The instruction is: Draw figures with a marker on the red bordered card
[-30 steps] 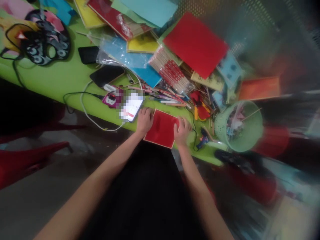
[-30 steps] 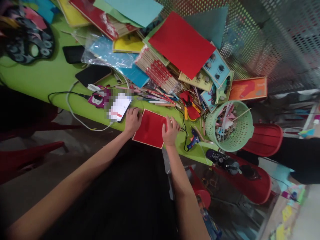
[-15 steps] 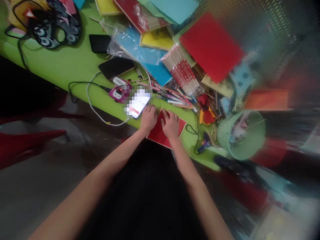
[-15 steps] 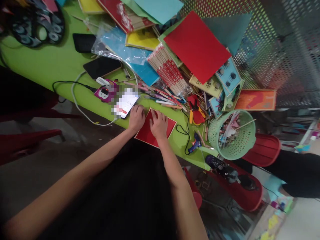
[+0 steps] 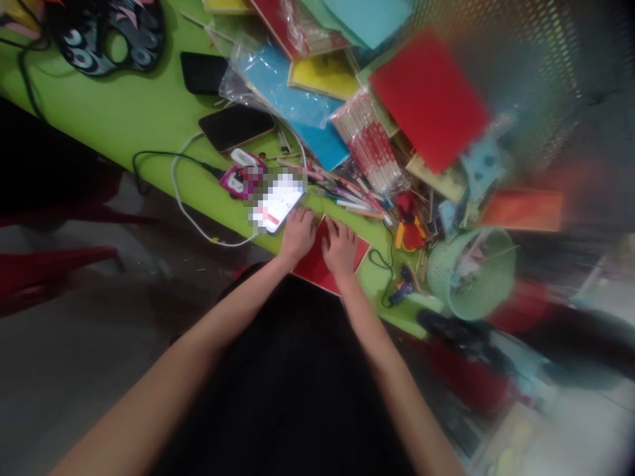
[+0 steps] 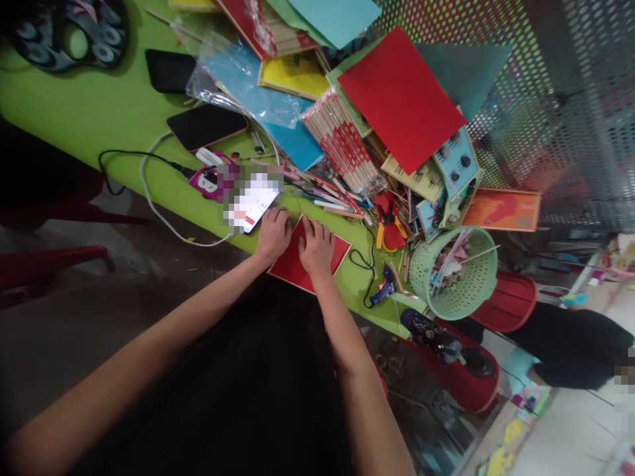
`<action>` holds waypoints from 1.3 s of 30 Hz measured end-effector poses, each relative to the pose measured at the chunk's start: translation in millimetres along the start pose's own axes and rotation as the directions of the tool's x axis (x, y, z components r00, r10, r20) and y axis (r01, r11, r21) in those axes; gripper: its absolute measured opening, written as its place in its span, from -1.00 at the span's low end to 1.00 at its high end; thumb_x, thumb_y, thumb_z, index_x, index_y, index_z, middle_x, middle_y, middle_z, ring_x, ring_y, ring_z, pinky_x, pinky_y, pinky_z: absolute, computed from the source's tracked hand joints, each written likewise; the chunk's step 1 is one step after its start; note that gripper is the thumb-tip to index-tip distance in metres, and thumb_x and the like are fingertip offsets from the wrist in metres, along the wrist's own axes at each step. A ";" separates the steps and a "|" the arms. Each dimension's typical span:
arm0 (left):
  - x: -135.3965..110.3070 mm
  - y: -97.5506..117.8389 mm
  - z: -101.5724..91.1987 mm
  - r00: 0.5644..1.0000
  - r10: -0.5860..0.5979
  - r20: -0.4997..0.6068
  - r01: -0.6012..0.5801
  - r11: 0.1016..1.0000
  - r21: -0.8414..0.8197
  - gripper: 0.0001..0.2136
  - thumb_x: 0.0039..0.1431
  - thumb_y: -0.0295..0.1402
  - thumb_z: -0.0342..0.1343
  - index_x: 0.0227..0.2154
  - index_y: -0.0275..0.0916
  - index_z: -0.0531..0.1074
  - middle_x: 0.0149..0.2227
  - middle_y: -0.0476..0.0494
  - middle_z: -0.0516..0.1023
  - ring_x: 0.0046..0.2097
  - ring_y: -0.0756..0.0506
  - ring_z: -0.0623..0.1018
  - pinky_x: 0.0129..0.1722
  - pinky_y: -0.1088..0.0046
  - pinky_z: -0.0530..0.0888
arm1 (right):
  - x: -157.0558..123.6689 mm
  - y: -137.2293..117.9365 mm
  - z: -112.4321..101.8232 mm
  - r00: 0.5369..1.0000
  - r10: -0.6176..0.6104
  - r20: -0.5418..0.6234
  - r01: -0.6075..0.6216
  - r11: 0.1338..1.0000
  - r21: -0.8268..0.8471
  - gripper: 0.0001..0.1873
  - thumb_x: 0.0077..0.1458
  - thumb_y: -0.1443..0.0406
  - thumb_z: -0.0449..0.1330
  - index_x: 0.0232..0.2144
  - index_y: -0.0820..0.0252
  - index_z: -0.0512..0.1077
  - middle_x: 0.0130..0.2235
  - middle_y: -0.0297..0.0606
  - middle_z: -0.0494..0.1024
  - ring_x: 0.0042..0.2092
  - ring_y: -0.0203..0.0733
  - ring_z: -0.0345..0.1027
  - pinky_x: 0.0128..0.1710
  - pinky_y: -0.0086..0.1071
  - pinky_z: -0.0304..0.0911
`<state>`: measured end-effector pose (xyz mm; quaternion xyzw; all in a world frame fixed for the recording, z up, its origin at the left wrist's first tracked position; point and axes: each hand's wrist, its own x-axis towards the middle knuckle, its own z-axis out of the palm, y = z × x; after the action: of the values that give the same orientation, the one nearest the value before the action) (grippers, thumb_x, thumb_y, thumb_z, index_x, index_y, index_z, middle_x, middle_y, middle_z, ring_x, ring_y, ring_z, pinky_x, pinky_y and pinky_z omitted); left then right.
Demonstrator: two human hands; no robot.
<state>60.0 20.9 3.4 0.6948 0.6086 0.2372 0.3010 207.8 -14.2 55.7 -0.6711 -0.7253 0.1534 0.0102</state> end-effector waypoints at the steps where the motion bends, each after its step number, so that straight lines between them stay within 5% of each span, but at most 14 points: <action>1: 0.2 0.4 -1.0 1.000 0.004 0.003 -0.004 1.000 0.000 -0.72 0.39 -0.49 -0.08 -0.03 -0.22 0.51 0.06 -0.37 0.56 0.15 -0.32 0.49 0.24 -0.02 0.40 | 0.2 0.1 -0.2 1.000 -0.003 -0.001 0.003 1.000 -0.006 -0.39 0.40 0.26 0.08 0.45 0.14 0.27 0.33 0.02 0.44 0.28 0.15 0.27 0.31 0.04 0.15; 7: 0.4 2.7 -6.7 0.999 0.031 0.024 -0.030 0.999 -0.016 -0.63 0.44 -0.40 -0.06 0.12 -0.12 0.57 0.07 -0.35 0.55 0.09 -0.33 0.50 0.16 -0.01 0.40 | -18.7 12.4 -3.2 0.998 -0.031 -0.059 0.030 0.999 -0.014 -0.39 0.44 0.20 0.03 0.46 0.17 0.24 0.38 0.00 0.40 0.36 0.04 0.24 0.42 -0.07 0.08; 16: -0.6 3.9 -9.2 0.998 0.046 0.050 -0.046 0.999 0.015 -0.58 0.38 -0.39 -0.03 0.16 -0.02 0.59 0.07 -0.33 0.54 0.08 -0.36 0.47 0.10 -0.06 0.38 | -83.9 85.1 8.0 0.902 0.370 -0.222 -0.374 0.927 0.024 -0.37 0.46 0.10 -0.08 0.45 0.19 0.27 0.33 0.17 0.38 0.35 0.14 0.27 0.33 0.06 0.21; 25: -0.2 5.7 -10.9 0.996 0.051 0.067 -0.056 0.996 0.076 -0.55 0.36 -0.40 -0.02 0.20 -0.01 0.59 0.08 -0.38 0.53 0.11 -0.42 0.46 0.10 -0.13 0.38 | -85.9 96.1 29.8 0.919 0.291 -0.266 -0.287 0.956 0.056 -0.36 0.49 0.05 -0.11 0.44 0.14 0.28 0.32 0.11 0.42 0.33 0.10 0.26 0.35 0.02 0.16; 39: -2.0 3.8 -8.5 0.995 0.049 0.092 -0.063 0.984 0.165 -0.53 0.37 -0.44 -0.02 0.22 0.04 0.57 0.12 -0.34 0.52 0.12 -0.41 0.46 0.11 -0.07 0.34 | -85.5 94.3 30.6 0.916 0.323 -0.239 -0.314 0.946 0.075 -0.39 0.47 0.05 -0.04 0.43 0.10 0.31 0.36 0.03 0.40 0.29 0.11 0.26 0.32 -0.01 0.13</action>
<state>56.5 19.8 12.2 0.7441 0.5929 0.1630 0.2611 301.0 -99.1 20.6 -0.7938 -0.5965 0.0805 0.0877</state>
